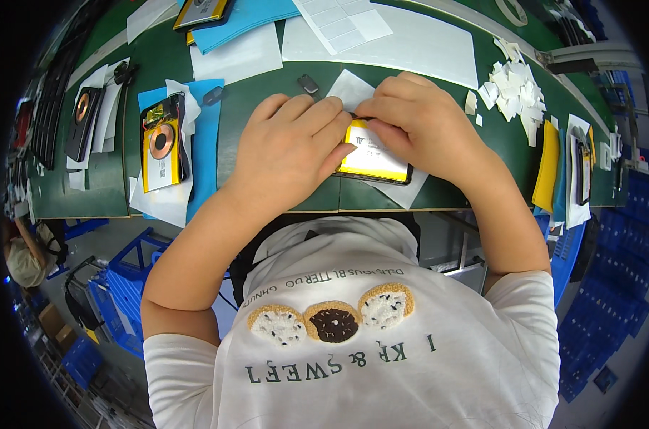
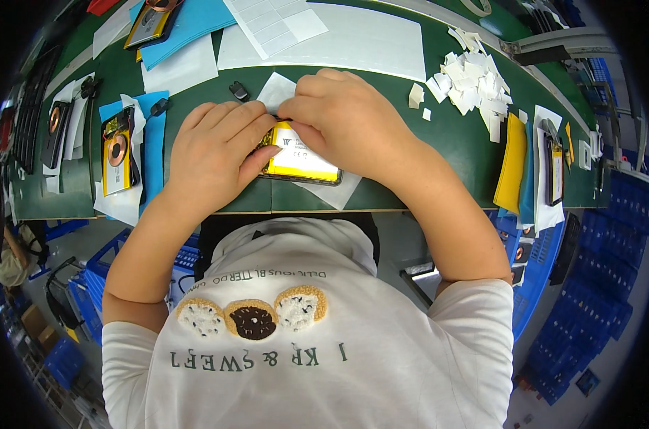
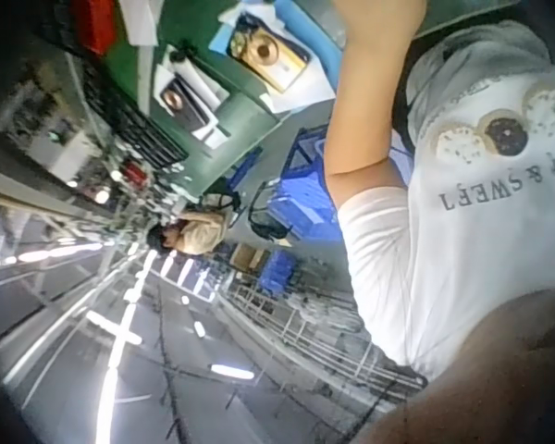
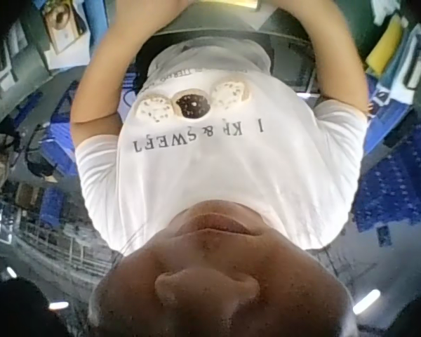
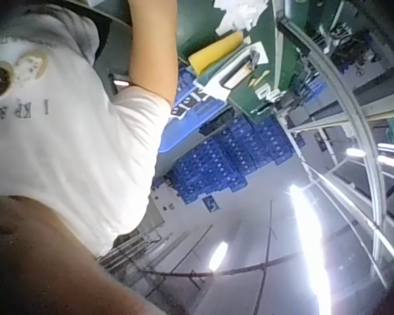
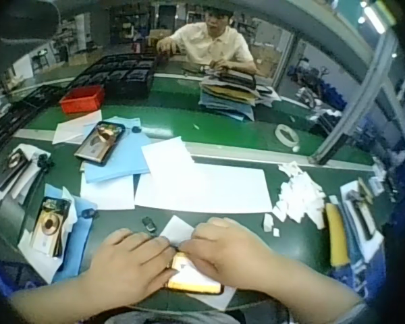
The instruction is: Assemble electronic components by placing a battery into a plastic casing and applying adhesive tape.
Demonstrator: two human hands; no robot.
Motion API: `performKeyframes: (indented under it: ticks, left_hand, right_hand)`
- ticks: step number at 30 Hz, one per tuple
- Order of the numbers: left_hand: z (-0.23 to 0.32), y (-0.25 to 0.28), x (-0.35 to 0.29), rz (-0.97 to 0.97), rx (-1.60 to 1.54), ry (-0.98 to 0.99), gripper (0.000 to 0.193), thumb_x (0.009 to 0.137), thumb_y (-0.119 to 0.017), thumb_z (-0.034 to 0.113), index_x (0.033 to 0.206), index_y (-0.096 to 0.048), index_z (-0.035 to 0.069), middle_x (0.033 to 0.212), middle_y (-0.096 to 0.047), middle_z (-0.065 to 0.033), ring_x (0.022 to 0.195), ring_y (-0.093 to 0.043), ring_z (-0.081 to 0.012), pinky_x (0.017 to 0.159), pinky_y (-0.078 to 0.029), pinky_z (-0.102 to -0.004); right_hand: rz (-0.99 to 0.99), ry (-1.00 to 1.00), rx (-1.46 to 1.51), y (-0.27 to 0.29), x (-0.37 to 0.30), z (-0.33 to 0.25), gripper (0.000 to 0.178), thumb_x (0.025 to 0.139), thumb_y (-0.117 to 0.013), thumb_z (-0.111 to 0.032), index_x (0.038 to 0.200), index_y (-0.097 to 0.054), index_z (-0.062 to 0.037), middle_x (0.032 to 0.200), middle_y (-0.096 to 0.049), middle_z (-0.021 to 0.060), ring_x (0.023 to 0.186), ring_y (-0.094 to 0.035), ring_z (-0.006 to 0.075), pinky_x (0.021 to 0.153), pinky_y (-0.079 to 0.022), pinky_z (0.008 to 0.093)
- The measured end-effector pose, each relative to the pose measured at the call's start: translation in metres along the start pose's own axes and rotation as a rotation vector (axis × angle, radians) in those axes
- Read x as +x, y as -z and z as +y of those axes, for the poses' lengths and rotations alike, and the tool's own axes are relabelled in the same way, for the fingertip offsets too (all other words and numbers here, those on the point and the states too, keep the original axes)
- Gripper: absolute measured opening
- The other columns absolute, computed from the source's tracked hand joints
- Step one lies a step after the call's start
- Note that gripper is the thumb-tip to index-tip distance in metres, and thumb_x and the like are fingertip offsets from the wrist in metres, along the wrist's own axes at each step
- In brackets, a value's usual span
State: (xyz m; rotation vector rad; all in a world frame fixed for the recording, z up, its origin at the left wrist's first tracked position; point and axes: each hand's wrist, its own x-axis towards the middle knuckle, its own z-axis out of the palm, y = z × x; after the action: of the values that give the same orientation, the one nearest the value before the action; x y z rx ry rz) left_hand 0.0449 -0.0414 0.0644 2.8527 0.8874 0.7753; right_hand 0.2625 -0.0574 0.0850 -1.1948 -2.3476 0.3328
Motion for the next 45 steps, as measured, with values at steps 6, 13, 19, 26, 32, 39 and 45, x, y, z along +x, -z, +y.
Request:
performKeyframes:
  ticks: [6,13,19,26,32,39,45]
  left_hand:
    - [-0.003,0.003,-0.003,-0.045,-0.080,0.012,0.031,0.076,-0.074,0.023,0.104,-0.067,0.010,0.111,-0.064,-0.0041,0.099,-0.062,-0.0231,0.089,-0.045,-0.0380]
    - [0.006,0.010,0.001,-0.104,-0.005,0.008,0.036,0.077,-0.074,0.026,0.108,-0.067,0.007,0.111,-0.064,-0.0054,0.099,-0.062,-0.0233,0.089,-0.046,-0.0379]
    - [-0.001,0.008,0.008,-0.121,-0.066,0.038,0.027,0.080,-0.073,0.021,0.102,-0.070,0.007,0.104,-0.066,-0.0048,0.093,-0.063,-0.0242,0.085,-0.047,-0.0381]
    - [-0.015,-0.001,0.024,-0.107,-0.394,0.299,0.010,0.083,-0.065,0.012,0.092,-0.069,0.008,0.087,-0.063,-0.0084,0.085,-0.062,-0.0305,0.075,-0.050,-0.0413]
    - [-0.016,-0.001,0.034,-0.234,-0.282,0.216,0.006,0.082,-0.065,0.011,0.085,-0.065,0.006,0.087,-0.061,-0.0107,0.085,-0.062,-0.0313,0.075,-0.050,-0.0412]
    - [-0.021,-0.010,0.028,-0.194,-0.410,0.216,0.013,0.080,-0.068,0.001,0.088,-0.059,0.003,0.087,-0.058,-0.0084,0.074,-0.059,-0.0238,0.067,-0.049,-0.0329]
    - [-0.025,-0.012,0.024,-0.169,-0.595,0.301,0.009,0.080,-0.069,0.006,0.084,-0.062,0.005,0.085,-0.058,-0.0089,0.074,-0.061,-0.0247,0.068,-0.050,-0.0353]
  right_hand:
    - [0.053,0.057,-0.072,-0.008,-0.011,-0.003,0.015,0.075,-0.070,-0.008,0.090,-0.069,-0.0095,0.082,-0.057,0.0043,0.083,-0.057,0.0242,0.076,-0.048,0.0365]
    - [0.064,-0.088,-0.039,-0.007,-0.009,-0.004,0.014,0.076,-0.069,-0.009,0.091,-0.068,-0.0073,0.082,-0.060,0.0061,0.081,-0.059,0.0267,0.074,-0.050,0.0375]
    - [-0.072,-0.122,0.031,0.002,0.007,0.006,0.012,0.080,-0.067,-0.012,0.089,-0.069,-0.0052,0.081,-0.064,0.0098,0.080,-0.063,0.0300,0.071,-0.052,0.0397]
    - [-0.320,-0.055,-0.260,0.009,0.030,-0.010,0.007,0.080,-0.065,-0.010,0.083,-0.069,-0.0049,0.084,-0.066,0.0121,0.081,-0.065,0.0305,0.072,-0.053,0.0400]
    - [-0.390,-0.058,-0.122,0.015,0.037,0.008,0.012,0.079,-0.063,-0.009,0.086,-0.072,-0.0062,0.081,-0.069,0.0128,0.077,-0.065,0.0321,0.069,-0.053,0.0397]
    - [-0.455,-0.352,0.199,0.018,0.035,0.016,0.012,0.085,-0.067,-0.012,0.091,-0.072,-0.0023,0.080,-0.068,0.0100,0.072,-0.063,0.0199,0.066,-0.051,0.0305]
    - [-0.470,-0.390,0.260,0.018,0.033,0.020,0.012,0.086,-0.069,-0.012,0.092,-0.072,-0.0021,0.082,-0.069,0.0079,0.072,-0.062,0.0159,0.066,-0.051,0.0281]
